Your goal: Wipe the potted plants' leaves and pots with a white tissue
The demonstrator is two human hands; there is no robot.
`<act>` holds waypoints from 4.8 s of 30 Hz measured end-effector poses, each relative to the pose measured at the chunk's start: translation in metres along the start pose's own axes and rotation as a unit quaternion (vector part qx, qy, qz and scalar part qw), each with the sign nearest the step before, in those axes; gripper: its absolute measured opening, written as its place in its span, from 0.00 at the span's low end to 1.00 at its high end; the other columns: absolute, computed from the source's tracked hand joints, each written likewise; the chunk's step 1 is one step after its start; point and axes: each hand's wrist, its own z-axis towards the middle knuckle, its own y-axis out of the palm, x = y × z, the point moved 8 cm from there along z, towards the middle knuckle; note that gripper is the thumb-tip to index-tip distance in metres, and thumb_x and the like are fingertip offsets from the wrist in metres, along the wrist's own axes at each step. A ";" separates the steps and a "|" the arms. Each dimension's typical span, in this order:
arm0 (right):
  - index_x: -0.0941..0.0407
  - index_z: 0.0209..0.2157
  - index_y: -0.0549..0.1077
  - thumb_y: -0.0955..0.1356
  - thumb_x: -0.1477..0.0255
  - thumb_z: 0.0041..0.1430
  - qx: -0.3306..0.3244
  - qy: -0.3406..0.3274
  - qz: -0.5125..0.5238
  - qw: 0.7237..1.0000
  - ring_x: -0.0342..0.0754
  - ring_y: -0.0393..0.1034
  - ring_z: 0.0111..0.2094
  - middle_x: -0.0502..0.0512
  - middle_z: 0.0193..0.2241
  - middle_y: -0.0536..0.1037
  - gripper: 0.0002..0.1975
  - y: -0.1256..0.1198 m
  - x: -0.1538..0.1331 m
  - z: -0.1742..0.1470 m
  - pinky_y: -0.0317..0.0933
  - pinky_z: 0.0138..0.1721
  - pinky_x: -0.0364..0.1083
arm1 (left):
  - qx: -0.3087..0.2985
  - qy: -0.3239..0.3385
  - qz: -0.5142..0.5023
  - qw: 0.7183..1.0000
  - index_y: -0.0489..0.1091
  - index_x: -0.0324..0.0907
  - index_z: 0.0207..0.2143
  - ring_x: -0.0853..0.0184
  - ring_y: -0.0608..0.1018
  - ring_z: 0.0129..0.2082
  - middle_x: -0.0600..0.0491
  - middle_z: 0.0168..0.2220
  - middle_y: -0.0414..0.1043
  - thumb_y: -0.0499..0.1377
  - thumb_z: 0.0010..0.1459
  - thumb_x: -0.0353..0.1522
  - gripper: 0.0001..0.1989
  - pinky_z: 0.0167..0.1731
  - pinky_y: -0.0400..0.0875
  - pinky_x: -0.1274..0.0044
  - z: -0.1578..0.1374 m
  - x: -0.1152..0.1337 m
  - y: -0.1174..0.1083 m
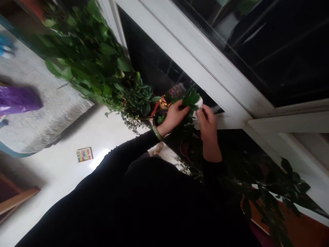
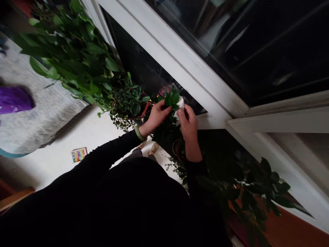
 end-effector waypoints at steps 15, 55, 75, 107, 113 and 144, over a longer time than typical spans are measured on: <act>0.50 0.40 0.83 0.75 0.62 0.63 -0.029 -0.105 -0.107 0.988 0.58 0.81 0.52 0.58 0.49 0.86 0.07 -0.024 -0.022 -0.018 0.75 0.60 0.62 | -0.003 -0.054 -0.022 0.998 0.82 0.41 0.36 0.65 0.84 0.41 0.53 0.38 0.86 0.73 0.56 0.28 0.05 0.49 0.77 0.74 0.001 0.001 0.002; 0.50 0.44 0.75 0.85 0.51 0.43 -0.036 0.045 0.022 0.998 0.50 0.78 0.44 0.49 0.41 0.82 0.32 -0.015 0.028 0.011 0.77 0.53 0.55 | -0.046 -0.024 0.054 0.997 0.86 0.44 0.42 0.58 0.86 0.46 0.50 0.46 0.89 0.67 0.56 0.22 0.14 0.55 0.80 0.68 -0.015 -0.001 0.018; 0.50 0.42 0.76 0.82 0.60 0.44 -0.030 0.109 0.004 0.994 0.47 0.75 0.41 0.47 0.41 0.82 0.24 -0.028 0.023 -0.015 0.71 0.44 0.47 | -0.020 -0.009 0.110 0.994 0.86 0.42 0.41 0.60 0.85 0.43 0.50 0.42 0.88 0.67 0.59 0.22 0.11 0.52 0.79 0.70 -0.010 -0.004 0.014; 0.52 0.41 0.75 0.80 0.59 0.48 0.136 0.017 0.079 0.987 0.48 0.78 0.44 0.51 0.41 0.82 0.21 -0.048 0.002 -0.013 0.75 0.48 0.49 | -0.047 -0.028 0.017 0.998 0.85 0.41 0.40 0.62 0.86 0.45 0.51 0.43 0.89 0.67 0.60 0.23 0.09 0.54 0.81 0.69 0.003 -0.009 -0.001; 0.51 0.43 0.73 0.78 0.55 0.52 0.105 0.049 0.102 0.988 0.45 0.77 0.43 0.50 0.41 0.80 0.23 -0.005 0.015 -0.015 0.74 0.46 0.46 | -0.018 -0.011 0.058 0.998 0.85 0.41 0.43 0.60 0.86 0.48 0.50 0.47 0.89 0.65 0.60 0.21 0.12 0.57 0.79 0.69 -0.002 -0.006 0.001; 0.49 0.47 0.76 0.73 0.59 0.63 0.163 -0.123 0.028 0.979 0.54 0.79 0.53 0.56 0.47 0.80 0.14 -0.030 -0.013 -0.011 0.77 0.59 0.59 | -0.028 -0.023 0.026 0.999 0.84 0.42 0.39 0.63 0.87 0.46 0.51 0.44 0.89 0.65 0.59 0.23 0.10 0.56 0.81 0.69 -0.006 -0.007 0.000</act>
